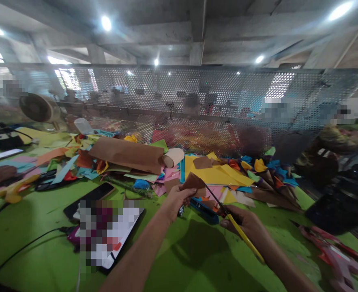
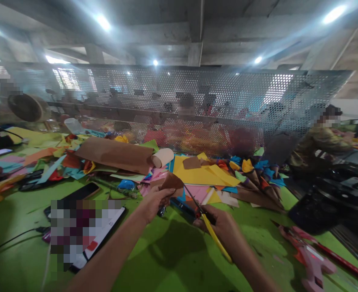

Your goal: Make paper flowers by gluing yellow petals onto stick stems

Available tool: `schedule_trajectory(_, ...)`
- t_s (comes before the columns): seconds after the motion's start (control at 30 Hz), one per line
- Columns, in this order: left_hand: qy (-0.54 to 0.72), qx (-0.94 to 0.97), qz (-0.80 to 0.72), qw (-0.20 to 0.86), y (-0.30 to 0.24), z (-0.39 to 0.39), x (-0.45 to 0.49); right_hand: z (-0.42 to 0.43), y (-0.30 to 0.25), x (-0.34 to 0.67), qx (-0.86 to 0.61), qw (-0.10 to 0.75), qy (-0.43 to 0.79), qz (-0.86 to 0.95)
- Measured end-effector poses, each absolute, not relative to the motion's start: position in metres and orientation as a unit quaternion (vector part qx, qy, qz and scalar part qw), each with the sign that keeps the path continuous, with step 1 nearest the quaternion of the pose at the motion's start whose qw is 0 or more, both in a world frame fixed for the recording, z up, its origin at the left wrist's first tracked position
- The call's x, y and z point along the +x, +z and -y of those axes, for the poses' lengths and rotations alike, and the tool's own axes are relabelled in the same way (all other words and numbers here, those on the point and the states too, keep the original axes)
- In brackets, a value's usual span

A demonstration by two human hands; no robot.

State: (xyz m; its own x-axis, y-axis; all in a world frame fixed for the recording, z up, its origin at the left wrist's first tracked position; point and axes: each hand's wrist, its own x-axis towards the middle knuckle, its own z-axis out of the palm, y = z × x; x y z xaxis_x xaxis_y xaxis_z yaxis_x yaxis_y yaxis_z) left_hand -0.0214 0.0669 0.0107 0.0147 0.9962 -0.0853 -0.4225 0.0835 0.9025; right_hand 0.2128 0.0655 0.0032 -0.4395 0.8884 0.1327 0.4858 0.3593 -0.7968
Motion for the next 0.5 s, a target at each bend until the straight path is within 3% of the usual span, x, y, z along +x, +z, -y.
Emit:
schedule_trajectory(0.23, 0.544, 0.396, -0.424, 0.607, 0.008, -0.065, -0.019, -0.072, -0.001, 0.219, -0.468, 0.288, 0.296, 0.782)
schedule_trajectory(0.5, 0.521, 0.404, -0.434, 0.614, 0.011, -0.058, -0.012, -0.092, -0.014, 0.245, -0.596, 0.173, 0.041, 0.783)
